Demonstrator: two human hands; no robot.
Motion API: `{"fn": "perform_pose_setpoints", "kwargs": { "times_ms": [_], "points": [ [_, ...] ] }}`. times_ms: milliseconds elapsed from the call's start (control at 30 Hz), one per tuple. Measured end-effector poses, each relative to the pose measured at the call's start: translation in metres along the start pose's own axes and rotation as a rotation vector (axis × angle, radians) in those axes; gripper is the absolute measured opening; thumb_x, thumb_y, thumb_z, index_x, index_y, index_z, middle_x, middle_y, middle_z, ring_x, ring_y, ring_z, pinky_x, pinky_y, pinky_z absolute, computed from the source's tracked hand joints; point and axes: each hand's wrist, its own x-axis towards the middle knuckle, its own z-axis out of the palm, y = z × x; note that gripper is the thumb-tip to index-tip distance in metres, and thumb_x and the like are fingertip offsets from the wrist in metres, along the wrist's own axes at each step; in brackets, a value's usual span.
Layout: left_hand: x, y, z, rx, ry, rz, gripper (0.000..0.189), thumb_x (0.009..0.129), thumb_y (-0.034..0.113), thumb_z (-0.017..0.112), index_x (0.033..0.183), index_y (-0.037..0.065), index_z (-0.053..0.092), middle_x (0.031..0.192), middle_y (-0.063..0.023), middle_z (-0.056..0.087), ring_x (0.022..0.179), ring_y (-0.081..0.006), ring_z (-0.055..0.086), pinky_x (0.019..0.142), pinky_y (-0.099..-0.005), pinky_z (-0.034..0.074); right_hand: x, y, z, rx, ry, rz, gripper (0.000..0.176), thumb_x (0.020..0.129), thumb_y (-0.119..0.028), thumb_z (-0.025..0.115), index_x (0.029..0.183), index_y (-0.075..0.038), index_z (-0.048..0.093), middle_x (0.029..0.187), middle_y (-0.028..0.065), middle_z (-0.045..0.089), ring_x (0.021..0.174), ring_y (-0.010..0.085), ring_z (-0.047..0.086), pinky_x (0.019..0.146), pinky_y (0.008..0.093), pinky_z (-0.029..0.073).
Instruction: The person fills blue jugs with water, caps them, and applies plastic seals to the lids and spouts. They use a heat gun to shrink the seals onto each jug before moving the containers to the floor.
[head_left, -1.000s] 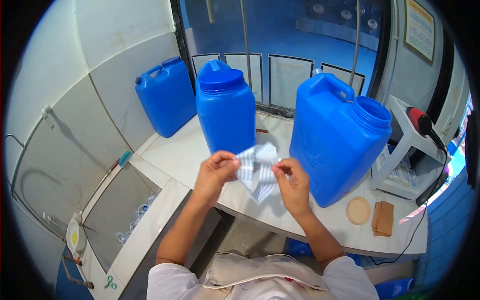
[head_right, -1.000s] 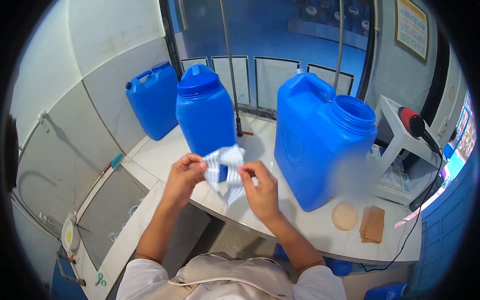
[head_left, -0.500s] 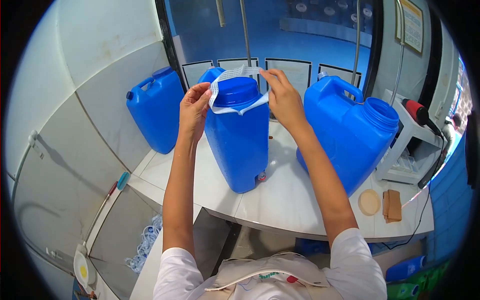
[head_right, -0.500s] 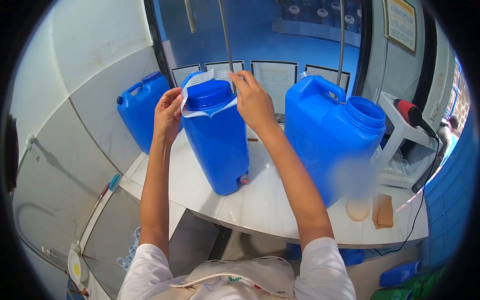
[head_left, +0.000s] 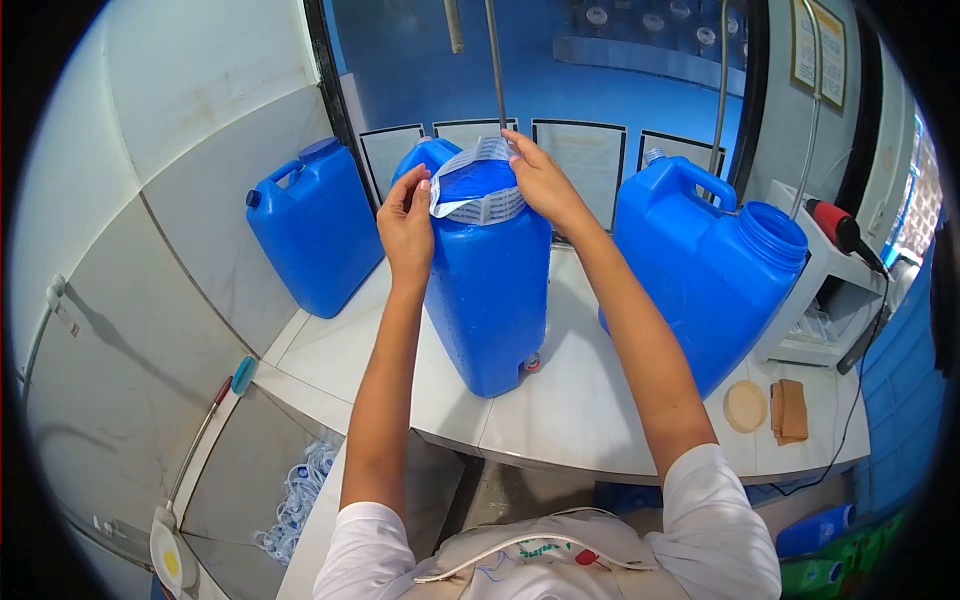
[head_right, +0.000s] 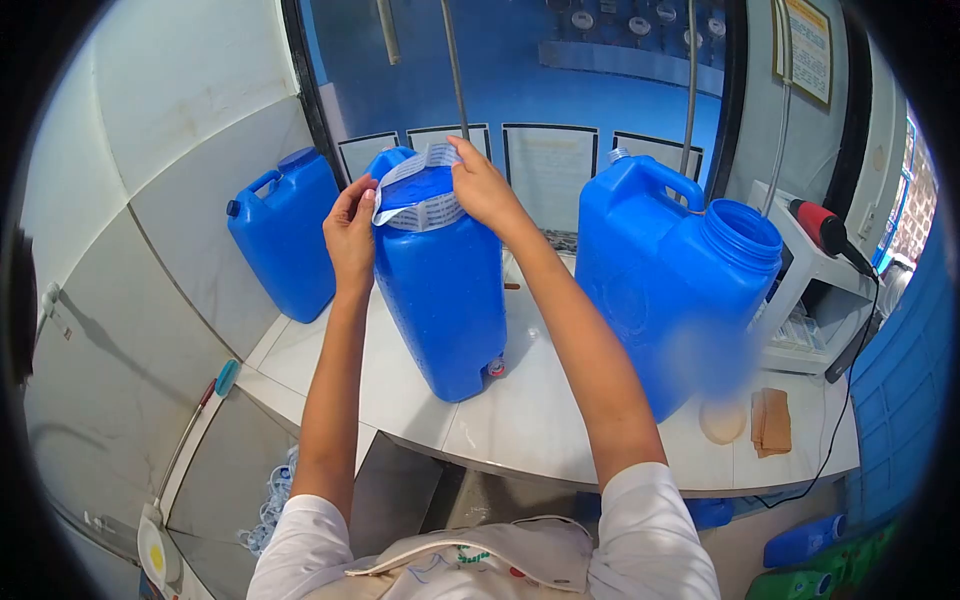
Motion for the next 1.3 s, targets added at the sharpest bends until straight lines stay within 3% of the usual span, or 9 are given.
{"fn": "perform_pose_setpoints", "kwargs": {
  "times_ms": [100, 233, 433, 600, 700, 767, 900, 1033, 1300],
  "points": [
    [-0.006, 0.008, 0.008, 0.155, 0.073, 0.107, 0.026, 0.090, 0.017, 0.055, 0.108, 0.000, 0.063, 0.094, -0.0116, 0.067, 0.080, -0.0129, 0.059, 0.075, -0.0256, 0.046, 0.011, 0.001, 0.001, 0.027, -0.049, 0.023, 0.043, 0.092, -0.016, 0.037, 0.133, -0.003, 0.039, 0.124, 0.0186, 0.051, 0.118, 0.0243, 0.046, 0.098, 0.0294, 0.034],
    [-0.009, 0.021, 0.008, 0.500, 0.028, 0.160, 0.028, 0.091, 0.019, 0.052, 0.113, 0.002, 0.060, 0.072, -0.0169, 0.064, 0.060, -0.0139, 0.059, 0.058, -0.0287, 0.045, 0.013, -0.006, -0.001, 0.023, -0.109, 0.052, 0.043, 0.093, -0.019, 0.039, 0.132, -0.004, 0.039, 0.123, 0.0184, 0.052, 0.117, 0.0251, 0.047, 0.098, 0.0294, 0.035],
    [-0.025, 0.033, 0.013, 0.726, 0.027, 0.232, 0.027, 0.090, 0.012, 0.047, 0.110, -0.004, 0.057, 0.074, -0.0228, 0.062, 0.064, -0.0358, 0.062, 0.057, -0.0415, 0.048, 0.025, 0.005, -0.002, 0.126, -0.184, 0.001, 0.043, 0.093, -0.023, 0.040, 0.132, -0.005, 0.039, 0.123, 0.0169, 0.052, 0.115, 0.0238, 0.049, 0.096, 0.0288, 0.036],
    [-0.031, 0.046, 0.021, 0.892, 0.038, 0.057, 0.031, 0.090, 0.015, 0.043, 0.110, -0.006, 0.056, 0.075, -0.0245, 0.062, 0.069, -0.0385, 0.062, 0.061, -0.0441, 0.049, 0.035, 0.009, -0.003, 0.285, -0.293, 0.041, 0.045, 0.092, -0.025, 0.039, 0.132, -0.004, 0.040, 0.119, 0.0163, 0.056, 0.112, 0.0244, 0.051, 0.095, 0.0294, 0.037],
    [-0.020, 0.039, 0.017, 0.774, 0.011, 0.064, 0.033, 0.091, 0.018, 0.040, 0.108, -0.005, 0.057, 0.077, -0.0250, 0.062, 0.072, -0.0404, 0.062, 0.065, -0.0463, 0.048, 0.035, 0.018, 0.001, 0.284, -0.288, 0.087, 0.046, 0.094, -0.030, 0.037, 0.134, -0.006, 0.038, 0.125, 0.0155, 0.051, 0.117, 0.0234, 0.047, 0.099, 0.0298, 0.034],
    [-0.021, 0.033, 0.011, 0.752, 0.004, 0.065, 0.033, 0.091, 0.018, 0.040, 0.107, -0.006, 0.057, 0.079, -0.0258, 0.062, 0.074, -0.0408, 0.061, 0.067, -0.0466, 0.048, 0.031, 0.026, 0.004, 0.187, -0.103, 0.001, 0.050, 0.095, -0.036, 0.036, 0.135, -0.006, 0.035, 0.127, 0.0156, 0.049, 0.118, 0.0236, 0.046, 0.100, 0.0303, 0.033],
    [-0.026, 0.036, 0.008, 0.699, -0.051, -0.008, 0.035, 0.092, 0.018, 0.037, 0.107, -0.006, 0.058, 0.086, -0.0274, 0.062, 0.081, -0.0419, 0.061, 0.073, -0.0461, 0.047, 0.025, 0.021, 0.004, 0.179, -0.114, 0.013, 0.054, 0.095, -0.041, 0.032, 0.137, -0.007, 0.033, 0.127, 0.0178, 0.048, 0.119, 0.0241, 0.045, 0.100, 0.0301, 0.032],
    [-0.020, 0.037, 0.010, 0.692, -0.046, -0.034, 0.036, 0.092, 0.019, 0.036, 0.109, -0.006, 0.057, 0.089, -0.0272, 0.062, 0.083, -0.0423, 0.060, 0.075, -0.0457, 0.047, 0.032, 0.025, 0.001, 0.267, -0.230, 0.193, 0.059, 0.095, -0.047, 0.026, 0.138, -0.008, 0.031, 0.122, 0.0212, 0.051, 0.115, 0.0238, 0.048, 0.099, 0.0314, 0.033],
    [-0.025, 0.038, 0.007, 0.644, -0.091, -0.173, 0.043, 0.094, 0.028, 0.031, 0.116, -0.001, 0.056, 0.105, -0.0246, 0.060, 0.100, -0.0391, 0.056, 0.087, -0.0407, 0.042, 0.016, 0.030, -0.001, 0.268, -0.140, 0.080, 0.070, 0.091, -0.059, 0.021, 0.141, -0.010, 0.024, 0.125, 0.0234, 0.047, 0.116, 0.0268, 0.047, 0.101, 0.0344, 0.031]
  ]
}}
